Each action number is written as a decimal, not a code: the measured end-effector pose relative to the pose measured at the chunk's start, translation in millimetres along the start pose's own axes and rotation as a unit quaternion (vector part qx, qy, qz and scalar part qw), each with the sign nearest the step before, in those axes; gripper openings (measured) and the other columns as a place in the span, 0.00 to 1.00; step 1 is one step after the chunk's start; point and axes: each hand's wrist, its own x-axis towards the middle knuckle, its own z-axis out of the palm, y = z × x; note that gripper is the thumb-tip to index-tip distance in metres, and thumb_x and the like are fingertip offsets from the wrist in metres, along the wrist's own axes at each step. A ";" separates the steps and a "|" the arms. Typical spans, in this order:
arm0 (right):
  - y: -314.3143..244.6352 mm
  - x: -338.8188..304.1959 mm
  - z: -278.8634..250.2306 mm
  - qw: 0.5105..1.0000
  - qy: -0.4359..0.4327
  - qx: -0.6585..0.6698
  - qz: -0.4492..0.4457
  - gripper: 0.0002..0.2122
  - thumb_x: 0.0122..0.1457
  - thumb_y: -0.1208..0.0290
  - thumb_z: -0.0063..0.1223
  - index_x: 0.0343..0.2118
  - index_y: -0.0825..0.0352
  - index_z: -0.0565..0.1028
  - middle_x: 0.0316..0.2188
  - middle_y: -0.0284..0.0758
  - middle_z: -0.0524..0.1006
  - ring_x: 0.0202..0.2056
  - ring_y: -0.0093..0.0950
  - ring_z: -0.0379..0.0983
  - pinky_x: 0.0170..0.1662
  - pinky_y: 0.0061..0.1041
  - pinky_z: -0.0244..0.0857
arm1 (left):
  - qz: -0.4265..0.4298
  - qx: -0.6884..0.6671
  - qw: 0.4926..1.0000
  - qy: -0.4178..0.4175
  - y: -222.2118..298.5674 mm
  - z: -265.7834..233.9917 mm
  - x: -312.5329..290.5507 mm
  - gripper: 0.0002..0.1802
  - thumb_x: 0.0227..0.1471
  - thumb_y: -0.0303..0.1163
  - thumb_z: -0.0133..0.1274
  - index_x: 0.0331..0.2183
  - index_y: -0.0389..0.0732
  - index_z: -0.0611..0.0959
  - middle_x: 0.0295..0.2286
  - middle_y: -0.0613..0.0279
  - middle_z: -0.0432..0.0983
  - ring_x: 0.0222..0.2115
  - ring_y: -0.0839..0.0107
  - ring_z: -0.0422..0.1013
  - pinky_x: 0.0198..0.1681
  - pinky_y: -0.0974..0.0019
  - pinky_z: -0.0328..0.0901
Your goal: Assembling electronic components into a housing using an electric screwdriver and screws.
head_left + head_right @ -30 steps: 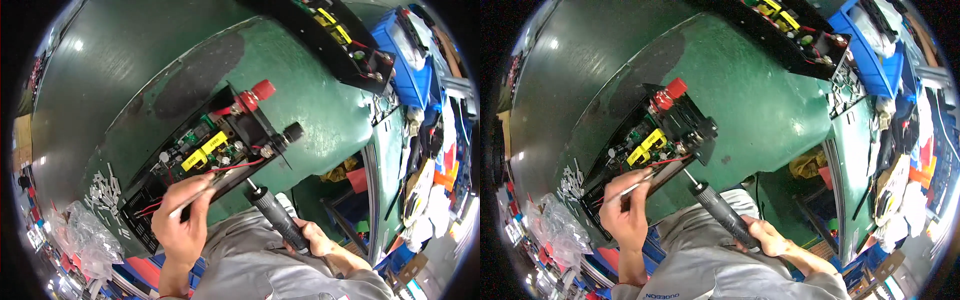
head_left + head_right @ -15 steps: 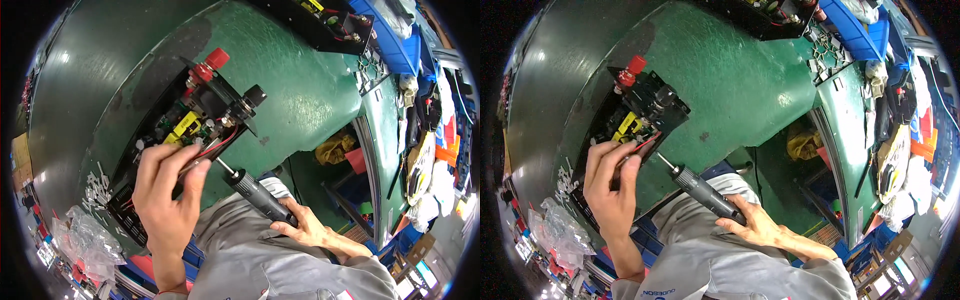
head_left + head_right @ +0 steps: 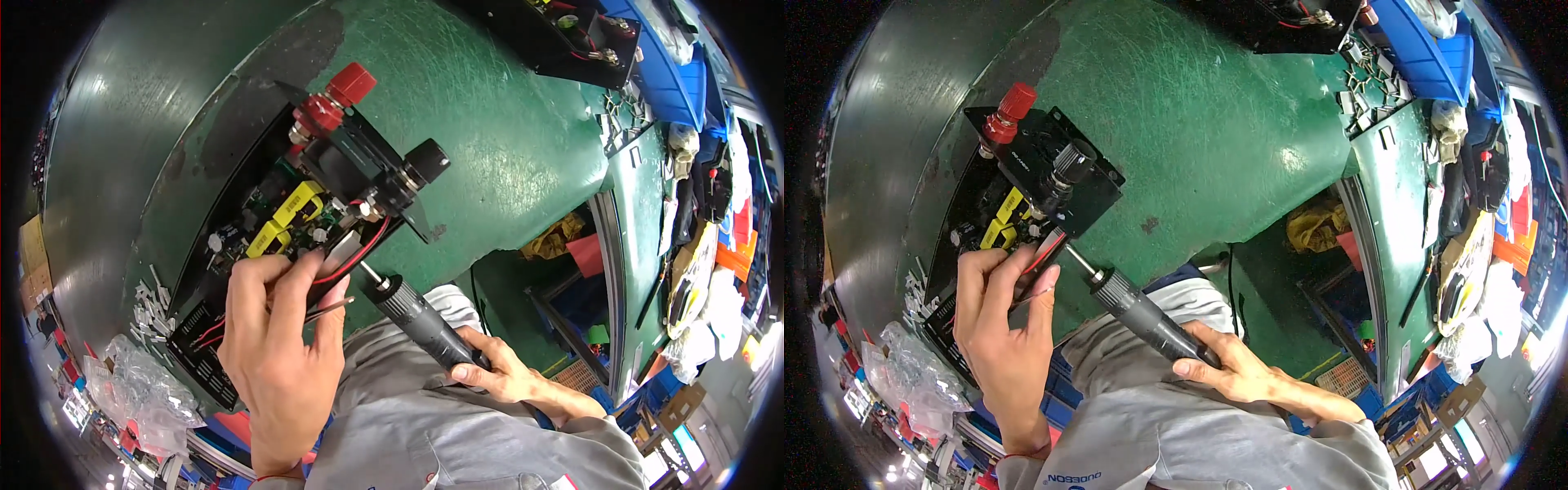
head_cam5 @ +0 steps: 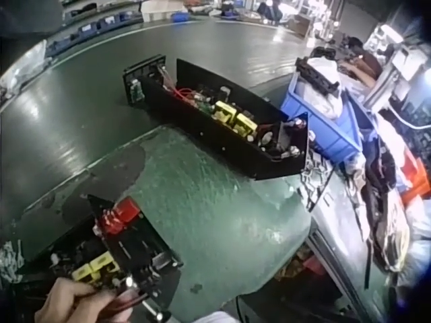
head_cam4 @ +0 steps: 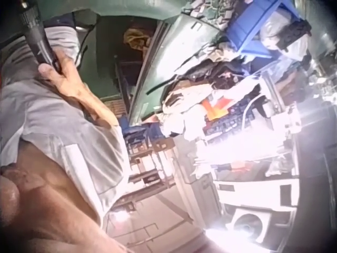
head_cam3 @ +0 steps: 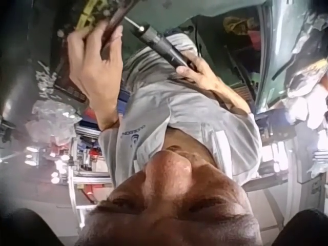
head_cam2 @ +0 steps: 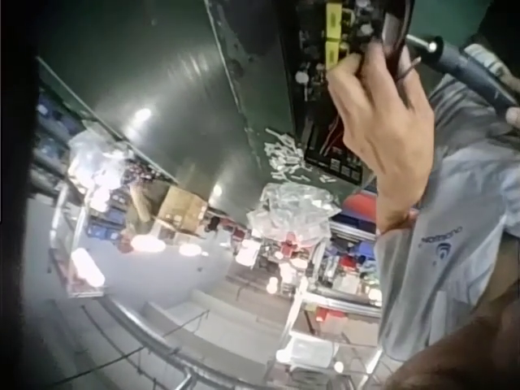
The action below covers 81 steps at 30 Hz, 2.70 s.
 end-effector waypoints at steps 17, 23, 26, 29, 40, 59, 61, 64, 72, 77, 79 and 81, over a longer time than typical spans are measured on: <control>4.2 0.8 -2.7 0.998 -0.039 0.046 0.000 0.22 0.65 0.56 0.56 0.50 0.71 0.70 0.32 0.32 0.77 0.33 0.23 0.70 0.37 0.26 0.64 | -0.043 0.083 0.985 -0.143 15.4 -16.1 13.9 0.23 0.46 0.27 0.62 0.47 0.40 0.79 0.41 0.55 0.69 0.41 0.53 0.73 0.36 0.59 0.72; 9.9 0.0 -8.2 0.988 -0.086 0.125 0.023 0.29 0.67 0.44 0.47 0.51 0.72 0.70 0.36 0.35 0.77 0.37 0.25 0.71 0.43 0.26 0.65 | -0.340 -0.161 0.891 -0.254 22.3 -32.2 43.8 0.21 0.47 0.24 0.60 0.46 0.39 0.79 0.39 0.54 0.71 0.38 0.54 0.73 0.35 0.60 0.72; 22.5 -4.3 -5.8 0.980 -0.089 0.175 0.042 0.40 0.64 0.31 0.34 0.50 0.74 0.72 0.37 0.37 0.78 0.38 0.26 0.73 0.45 0.27 0.66 | -0.308 -0.160 0.899 -0.268 17.8 -30.1 45.5 0.20 0.47 0.24 0.59 0.45 0.37 0.79 0.38 0.54 0.71 0.38 0.54 0.74 0.34 0.62 0.72; 20.5 -7.5 -2.3 0.981 -0.066 0.162 0.078 0.50 0.60 0.23 0.21 0.55 0.76 0.68 0.35 0.40 0.78 0.35 0.26 0.73 0.41 0.25 0.64 | 0.027 0.091 0.984 -0.152 7.9 -23.8 29.9 0.19 0.47 0.23 0.59 0.44 0.35 0.79 0.39 0.54 0.71 0.37 0.55 0.74 0.31 0.63 0.73; 19.4 -11.1 3.6 0.999 0.014 -0.010 0.042 0.45 0.64 0.29 0.22 0.49 0.76 0.72 0.32 0.40 0.79 0.32 0.26 0.74 0.39 0.27 0.67 | -0.296 -0.154 0.886 -0.322 11.2 -32.2 44.9 0.17 0.48 0.25 0.60 0.43 0.36 0.81 0.39 0.58 0.71 0.36 0.59 0.73 0.28 0.66 0.74; 18.8 -14.8 -9.9 0.996 0.084 0.009 -0.039 0.45 0.64 0.30 0.22 0.55 0.76 0.69 0.25 0.36 0.74 0.24 0.26 0.71 0.30 0.24 0.64 | -0.011 -0.013 1.000 0.009 -3.4 -8.1 -0.5 0.19 0.43 0.29 0.68 0.40 0.42 0.83 0.34 0.66 0.74 0.32 0.69 0.76 0.27 0.65 0.72; 30.8 -18.4 -15.4 0.980 0.167 0.027 -0.105 0.45 0.63 0.28 0.24 0.54 0.75 0.68 0.26 0.35 0.73 0.24 0.26 0.71 0.29 0.25 0.65 | -0.007 -0.035 0.996 0.079 1.4 -9.8 -4.7 0.18 0.46 0.32 0.67 0.41 0.43 0.83 0.36 0.66 0.77 0.33 0.68 0.77 0.28 0.66 0.73; 0.1 -5.6 -17.0 0.946 0.250 -0.034 -0.203 0.34 0.63 0.37 0.43 0.53 0.71 0.68 0.24 0.33 0.72 0.23 0.23 0.69 0.25 0.23 0.62 | -0.003 -0.058 0.989 0.137 3.3 -21.1 -20.0 0.18 0.48 0.34 0.67 0.42 0.44 0.83 0.39 0.66 0.79 0.33 0.69 0.78 0.30 0.67 0.74; -107.1 40.5 -38.0 0.664 0.491 -0.456 -0.331 0.22 0.66 0.70 0.54 0.62 0.69 0.68 0.54 0.39 0.74 0.49 0.31 0.70 0.55 0.29 0.62 | 0.056 -0.144 0.948 0.280 -25.8 -43.3 -78.8 0.17 0.45 0.29 0.69 0.40 0.46 0.86 0.31 0.68 0.80 0.26 0.71 0.76 0.23 0.69 0.70; -119.4 45.4 -21.4 0.650 0.471 -0.395 -0.447 0.15 0.67 0.74 0.52 0.54 0.70 0.74 0.46 0.37 0.77 0.42 0.26 0.71 0.47 0.27 0.64 | -0.140 -0.101 0.923 0.345 -80.6 -64.0 -136.6 0.05 0.55 0.28 0.63 0.36 0.43 0.87 0.28 0.60 0.81 0.21 0.69 0.74 0.23 0.68 0.67; -116.7 46.9 -5.6 0.664 0.416 -0.411 -0.467 0.12 0.67 0.76 0.51 0.51 0.71 0.75 0.43 0.36 0.76 0.41 0.27 0.70 0.47 0.27 0.64 | -0.231 -0.058 0.896 0.375 -114.0 -59.5 -165.7 0.04 0.58 0.28 0.61 0.36 0.40 0.86 0.28 0.58 0.79 0.20 0.71 0.71 0.24 0.70 0.66; -112.3 51.7 5.5 0.659 0.397 -0.414 -0.486 0.10 0.66 0.78 0.51 0.48 0.72 0.75 0.41 0.36 0.75 0.42 0.27 0.70 0.48 0.27 0.65 | -0.340 -0.013 0.863 0.373 -138.1 -52.4 -192.7 0.07 0.56 0.27 0.62 0.38 0.42 0.86 0.32 0.60 0.79 0.23 0.69 0.73 0.27 0.69 0.67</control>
